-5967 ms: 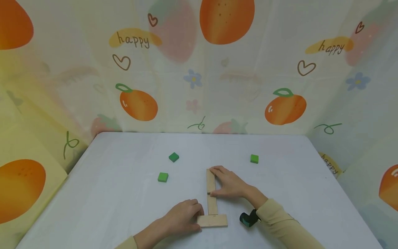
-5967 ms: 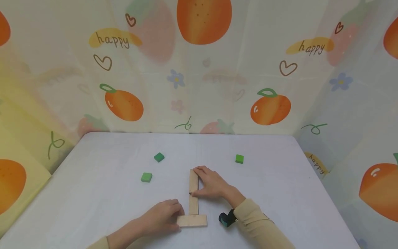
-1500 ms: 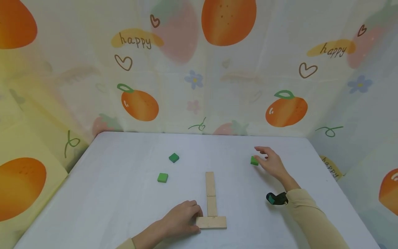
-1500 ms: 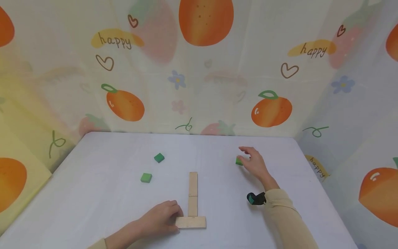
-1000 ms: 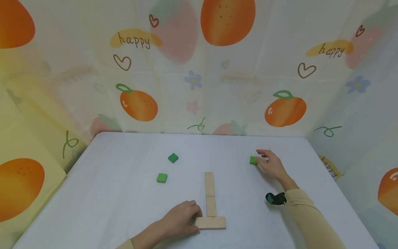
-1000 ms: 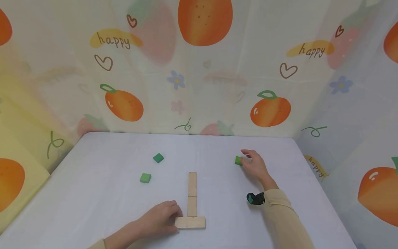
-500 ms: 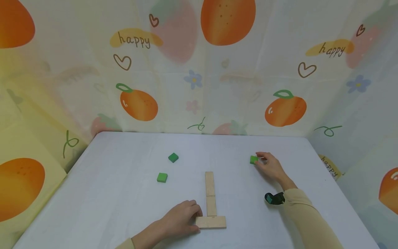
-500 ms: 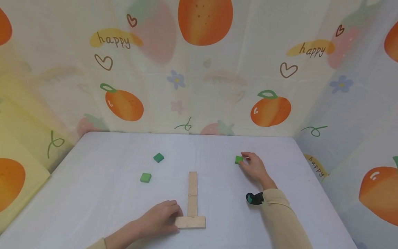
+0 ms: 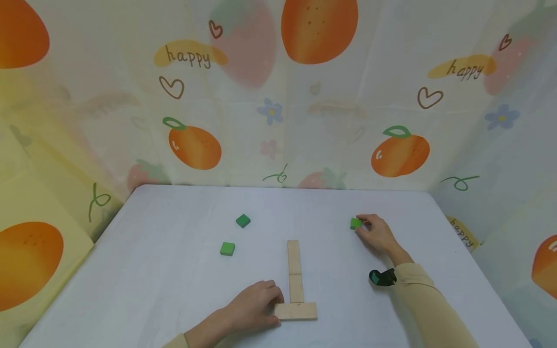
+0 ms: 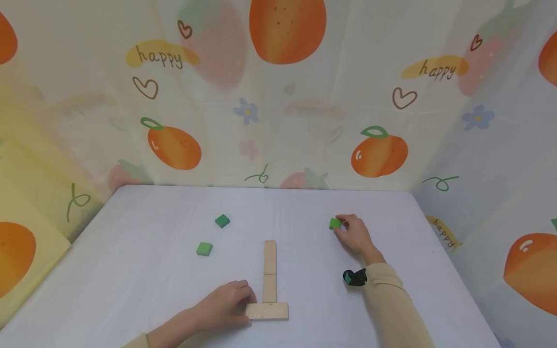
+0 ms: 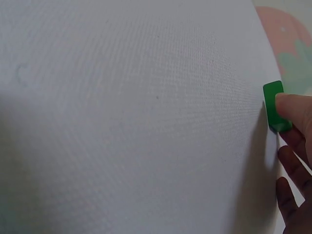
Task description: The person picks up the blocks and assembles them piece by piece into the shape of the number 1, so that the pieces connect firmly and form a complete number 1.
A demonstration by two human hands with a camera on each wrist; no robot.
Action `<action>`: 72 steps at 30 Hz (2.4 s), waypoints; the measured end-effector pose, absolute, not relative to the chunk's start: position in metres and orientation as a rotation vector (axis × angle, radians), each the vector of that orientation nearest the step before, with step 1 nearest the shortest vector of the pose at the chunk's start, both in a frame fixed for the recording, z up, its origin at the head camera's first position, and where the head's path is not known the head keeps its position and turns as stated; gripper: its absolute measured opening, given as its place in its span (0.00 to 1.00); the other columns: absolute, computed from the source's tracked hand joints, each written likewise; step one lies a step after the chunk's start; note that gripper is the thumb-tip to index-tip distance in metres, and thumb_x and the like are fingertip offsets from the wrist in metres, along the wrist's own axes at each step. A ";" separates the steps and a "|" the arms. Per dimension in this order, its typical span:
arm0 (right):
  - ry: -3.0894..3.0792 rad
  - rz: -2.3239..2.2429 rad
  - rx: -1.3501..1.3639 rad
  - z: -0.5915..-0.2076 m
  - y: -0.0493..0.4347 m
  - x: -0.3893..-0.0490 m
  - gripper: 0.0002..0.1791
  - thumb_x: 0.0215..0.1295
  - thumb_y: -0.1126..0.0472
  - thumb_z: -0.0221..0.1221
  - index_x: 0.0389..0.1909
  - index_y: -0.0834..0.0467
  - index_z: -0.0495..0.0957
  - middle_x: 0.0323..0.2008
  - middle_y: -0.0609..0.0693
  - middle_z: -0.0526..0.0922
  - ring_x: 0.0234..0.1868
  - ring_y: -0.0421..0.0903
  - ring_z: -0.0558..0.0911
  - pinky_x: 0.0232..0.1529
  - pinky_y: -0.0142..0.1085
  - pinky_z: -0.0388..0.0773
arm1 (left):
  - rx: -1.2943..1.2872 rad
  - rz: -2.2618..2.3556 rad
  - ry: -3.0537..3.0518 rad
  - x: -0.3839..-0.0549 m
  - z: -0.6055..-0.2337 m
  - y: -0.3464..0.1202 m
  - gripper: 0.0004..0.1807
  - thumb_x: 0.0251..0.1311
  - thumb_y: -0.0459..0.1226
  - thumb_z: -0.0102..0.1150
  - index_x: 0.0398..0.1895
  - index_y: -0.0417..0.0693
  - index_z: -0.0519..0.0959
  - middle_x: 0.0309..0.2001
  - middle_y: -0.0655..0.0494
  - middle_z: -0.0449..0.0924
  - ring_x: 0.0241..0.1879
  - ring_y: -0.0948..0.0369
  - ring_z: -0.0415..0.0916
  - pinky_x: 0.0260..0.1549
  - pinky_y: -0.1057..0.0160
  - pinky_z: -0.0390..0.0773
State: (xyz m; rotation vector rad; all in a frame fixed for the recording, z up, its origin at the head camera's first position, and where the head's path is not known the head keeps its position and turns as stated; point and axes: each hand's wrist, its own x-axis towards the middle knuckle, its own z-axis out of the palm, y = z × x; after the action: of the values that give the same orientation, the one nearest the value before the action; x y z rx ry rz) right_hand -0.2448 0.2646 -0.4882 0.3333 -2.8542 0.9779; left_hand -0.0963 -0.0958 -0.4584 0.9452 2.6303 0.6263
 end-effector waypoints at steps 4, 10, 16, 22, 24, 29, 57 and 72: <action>-2.854 0.930 0.349 -0.488 0.265 -0.245 0.23 0.60 0.57 0.58 0.52 0.68 0.73 0.44 0.65 0.76 0.45 0.59 0.75 0.48 0.51 0.70 | 0.943 0.628 2.631 -0.096 -0.457 -0.095 0.16 0.45 0.45 0.70 0.37 0.54 0.78 0.32 0.69 0.71 0.31 0.73 0.63 0.34 0.73 0.70; -2.863 0.902 0.348 -0.488 0.264 -0.244 0.20 0.57 0.64 0.59 0.50 0.69 0.74 0.43 0.64 0.76 0.44 0.58 0.75 0.47 0.52 0.69 | 0.943 0.629 2.627 -0.096 -0.458 -0.095 0.16 0.44 0.46 0.70 0.37 0.54 0.78 0.32 0.70 0.71 0.30 0.73 0.62 0.33 0.73 0.69; -2.864 0.916 0.356 -0.487 0.264 -0.242 0.20 0.57 0.63 0.59 0.49 0.68 0.75 0.43 0.64 0.76 0.44 0.58 0.75 0.47 0.51 0.70 | 0.941 0.625 2.623 -0.095 -0.460 -0.095 0.16 0.45 0.46 0.69 0.37 0.55 0.78 0.32 0.70 0.71 0.31 0.73 0.62 0.33 0.73 0.69; -2.866 0.954 0.386 -0.478 0.259 -0.242 0.19 0.57 0.64 0.60 0.49 0.67 0.75 0.43 0.62 0.77 0.45 0.59 0.76 0.48 0.51 0.71 | 0.938 0.625 2.630 -0.096 -0.458 -0.096 0.16 0.45 0.46 0.69 0.37 0.54 0.78 0.32 0.69 0.71 0.31 0.72 0.62 0.33 0.73 0.69; -2.876 0.975 0.377 -0.474 0.256 -0.243 0.19 0.57 0.63 0.60 0.49 0.66 0.75 0.43 0.62 0.76 0.46 0.59 0.75 0.48 0.51 0.71 | 0.934 0.627 2.630 -0.096 -0.459 -0.096 0.16 0.45 0.46 0.69 0.37 0.54 0.78 0.32 0.69 0.71 0.31 0.72 0.62 0.33 0.73 0.70; -2.902 1.030 0.359 -0.467 0.246 -0.243 0.19 0.57 0.62 0.59 0.49 0.66 0.74 0.44 0.61 0.76 0.48 0.59 0.74 0.48 0.51 0.71 | 0.934 0.638 2.625 -0.096 -0.460 -0.097 0.16 0.44 0.45 0.70 0.37 0.54 0.78 0.32 0.69 0.71 0.31 0.73 0.63 0.34 0.73 0.70; -2.877 1.053 0.512 -0.472 0.191 -0.252 0.17 0.55 0.64 0.61 0.47 0.63 0.76 0.44 0.57 0.78 0.46 0.55 0.75 0.48 0.47 0.71 | 0.915 0.618 2.632 -0.095 -0.459 -0.095 0.16 0.44 0.46 0.70 0.37 0.54 0.78 0.31 0.70 0.69 0.30 0.73 0.62 0.33 0.73 0.70; -2.887 1.046 0.530 -0.470 0.158 -0.252 0.18 0.54 0.61 0.63 0.44 0.64 0.75 0.40 0.55 0.78 0.43 0.51 0.75 0.45 0.44 0.73 | 0.919 0.635 2.631 -0.095 -0.456 -0.095 0.16 0.44 0.45 0.70 0.36 0.53 0.78 0.31 0.69 0.70 0.30 0.72 0.62 0.34 0.73 0.70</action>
State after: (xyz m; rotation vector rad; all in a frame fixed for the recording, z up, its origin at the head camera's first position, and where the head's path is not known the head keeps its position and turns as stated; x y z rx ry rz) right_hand -0.2524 0.1585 -0.4701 0.5305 -2.8872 1.0464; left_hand -0.0946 -0.0950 -0.4563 0.9186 2.6305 0.6355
